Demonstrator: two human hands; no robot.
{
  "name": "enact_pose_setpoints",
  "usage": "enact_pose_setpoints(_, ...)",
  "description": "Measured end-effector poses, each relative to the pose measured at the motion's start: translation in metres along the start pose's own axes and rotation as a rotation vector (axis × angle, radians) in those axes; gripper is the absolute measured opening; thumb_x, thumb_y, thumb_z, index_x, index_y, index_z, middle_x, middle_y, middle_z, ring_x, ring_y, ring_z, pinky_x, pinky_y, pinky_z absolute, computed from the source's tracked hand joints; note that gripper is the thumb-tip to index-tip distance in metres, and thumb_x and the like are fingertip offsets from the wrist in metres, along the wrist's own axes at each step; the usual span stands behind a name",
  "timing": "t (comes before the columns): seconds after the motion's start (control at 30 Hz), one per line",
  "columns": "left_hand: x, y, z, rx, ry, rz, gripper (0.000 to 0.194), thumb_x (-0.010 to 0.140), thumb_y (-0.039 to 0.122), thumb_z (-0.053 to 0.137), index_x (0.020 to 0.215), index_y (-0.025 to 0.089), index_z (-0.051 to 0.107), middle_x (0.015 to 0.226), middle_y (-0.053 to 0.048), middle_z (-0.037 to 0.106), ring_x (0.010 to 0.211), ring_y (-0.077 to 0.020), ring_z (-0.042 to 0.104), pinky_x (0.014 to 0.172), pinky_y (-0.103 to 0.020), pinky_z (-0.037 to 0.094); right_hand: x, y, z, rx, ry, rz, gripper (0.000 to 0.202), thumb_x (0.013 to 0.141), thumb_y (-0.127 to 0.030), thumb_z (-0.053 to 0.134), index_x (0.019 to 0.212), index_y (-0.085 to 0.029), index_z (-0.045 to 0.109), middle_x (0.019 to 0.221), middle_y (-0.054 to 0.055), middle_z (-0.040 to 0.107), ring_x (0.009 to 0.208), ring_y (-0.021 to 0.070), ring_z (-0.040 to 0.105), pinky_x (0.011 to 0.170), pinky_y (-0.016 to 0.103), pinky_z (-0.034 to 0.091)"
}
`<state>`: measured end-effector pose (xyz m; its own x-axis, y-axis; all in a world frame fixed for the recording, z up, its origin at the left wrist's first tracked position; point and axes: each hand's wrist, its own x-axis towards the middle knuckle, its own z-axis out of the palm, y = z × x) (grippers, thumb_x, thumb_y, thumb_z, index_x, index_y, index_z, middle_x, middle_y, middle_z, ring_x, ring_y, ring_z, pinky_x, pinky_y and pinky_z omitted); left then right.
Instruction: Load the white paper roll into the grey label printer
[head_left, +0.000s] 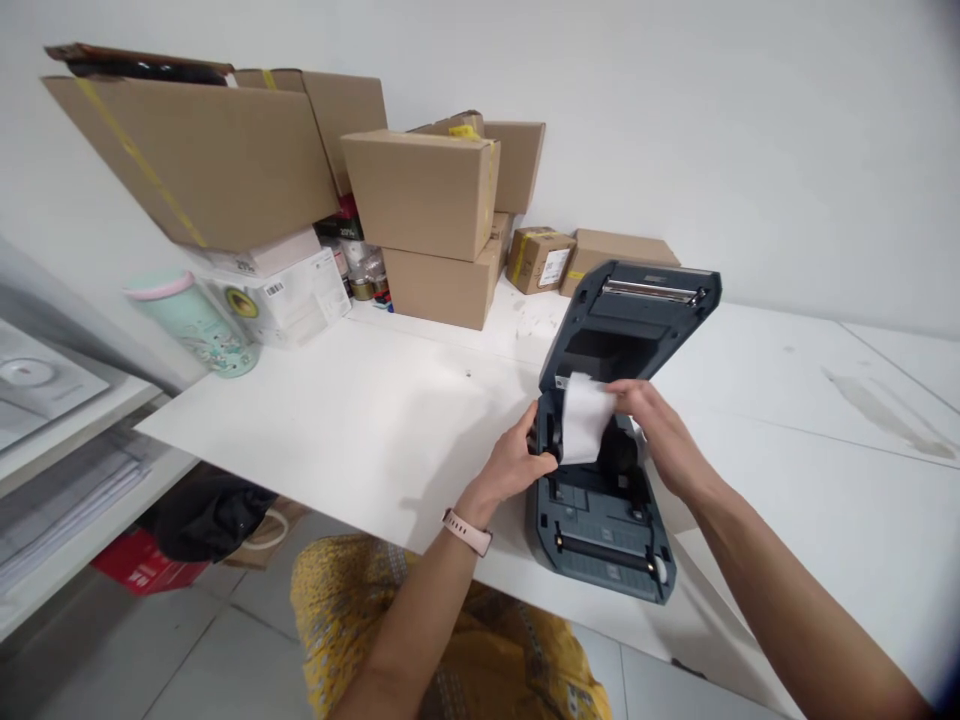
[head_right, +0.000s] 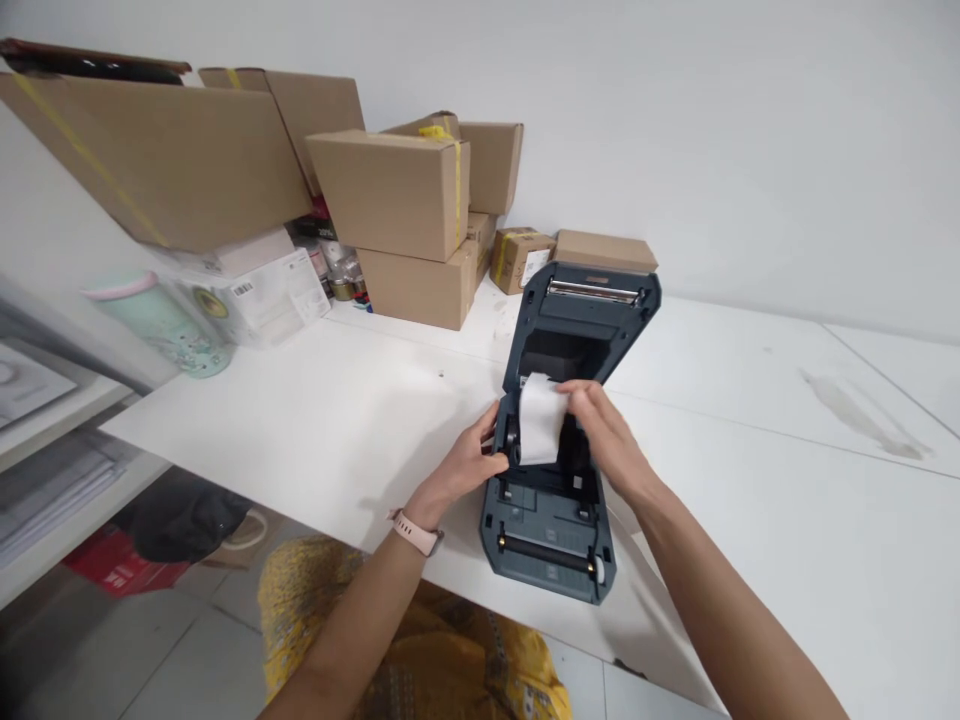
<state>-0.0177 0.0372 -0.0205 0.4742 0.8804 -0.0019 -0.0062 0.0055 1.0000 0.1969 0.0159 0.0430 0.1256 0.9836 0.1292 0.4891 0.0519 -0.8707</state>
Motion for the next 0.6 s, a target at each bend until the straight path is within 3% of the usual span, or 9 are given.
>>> enact_pose_setpoints(0.1,-0.001,0.000,0.000,0.001,-0.004,0.019,0.092,0.072,0.019,0.068,0.158,0.028,0.037,0.130,-0.006,0.068,0.120,-0.0298,0.062,0.106,-0.042,0.048,-0.005,-0.004,-0.013,0.341,-0.223,0.187,0.071,0.089,-0.082,0.034,0.122,-0.025,0.061,0.067,0.004,0.071,0.079,0.0301,0.073,0.077,0.043,0.057)
enact_pose_setpoints(0.17,-0.001,-0.001,0.001,-0.007,0.007,0.024,0.093,0.071,0.019,0.068,0.158,0.028,0.037,0.133,-0.006,0.067,0.122,-0.0303,0.061,0.107,-0.043,0.048,-0.009,-0.007,-0.017,0.337,-0.401,0.205,0.076,0.090,-0.080,0.035,0.132,-0.022,0.059,0.059,0.003,0.068,0.074,0.0302,0.074,0.074,0.042,0.057)
enact_pose_setpoints(0.23,-0.001,-0.002,0.002,-0.020,0.016,0.021,0.094,0.070,0.019,0.068,0.158,0.027,0.036,0.134,-0.006,0.066,0.123,-0.0307,0.060,0.107,-0.043,0.048,-0.010,-0.010,-0.014,0.084,-0.490,0.116,0.065,0.096,-0.069,0.037,0.136,-0.021,0.058,0.066,0.005,0.071,0.071,0.0275,0.073,0.070,0.038,0.055)
enact_pose_setpoints(0.3,0.000,-0.003,0.002,-0.031,0.018,0.017,0.095,0.069,0.018,0.068,0.158,0.027,0.036,0.132,-0.006,0.067,0.122,-0.0303,0.060,0.107,-0.042,0.048,-0.008,-0.014,-0.003,-0.392,-0.522,-0.070,0.044,0.101,-0.046,0.040,0.129,-0.022,0.064,0.081,0.008,0.075,0.077,0.0256,0.072,0.069,0.034,0.052)
enact_pose_setpoints(0.4,-0.001,-0.003,0.003,-0.035,0.011,0.016,0.096,0.069,0.016,0.067,0.159,0.027,0.035,0.127,-0.005,0.069,0.118,-0.0282,0.062,0.108,-0.041,0.047,-0.004,-0.018,0.018,-0.953,-0.550,-0.271,0.026,0.091,-0.017,0.051,0.107,-0.019,0.072,0.103,0.012,0.075,0.090,0.0277,0.071,0.072,0.034,0.050)
enact_pose_setpoints(0.5,-0.001,-0.003,0.003,-0.035,0.018,0.015,0.097,0.069,0.016,0.066,0.159,0.026,0.034,0.125,-0.004,0.070,0.116,-0.0271,0.063,0.108,-0.041,0.047,-0.001,-0.020,0.032,-1.026,-0.572,-0.297,0.020,0.080,-0.010,0.062,0.097,-0.016,0.072,0.112,0.017,0.072,0.101,0.0320,0.069,0.077,0.035,0.050)
enact_pose_setpoints(0.6,0.000,-0.004,0.004,-0.040,0.020,0.008,0.096,0.069,0.016,0.067,0.159,0.026,0.034,0.127,-0.005,0.069,0.120,-0.0275,0.062,0.110,-0.041,0.045,0.001,-0.022,0.030,-1.027,-0.572,-0.305,0.021,0.079,-0.011,0.067,0.099,-0.016,0.071,0.109,0.016,0.072,0.105,0.0319,0.068,0.085,0.038,0.050)
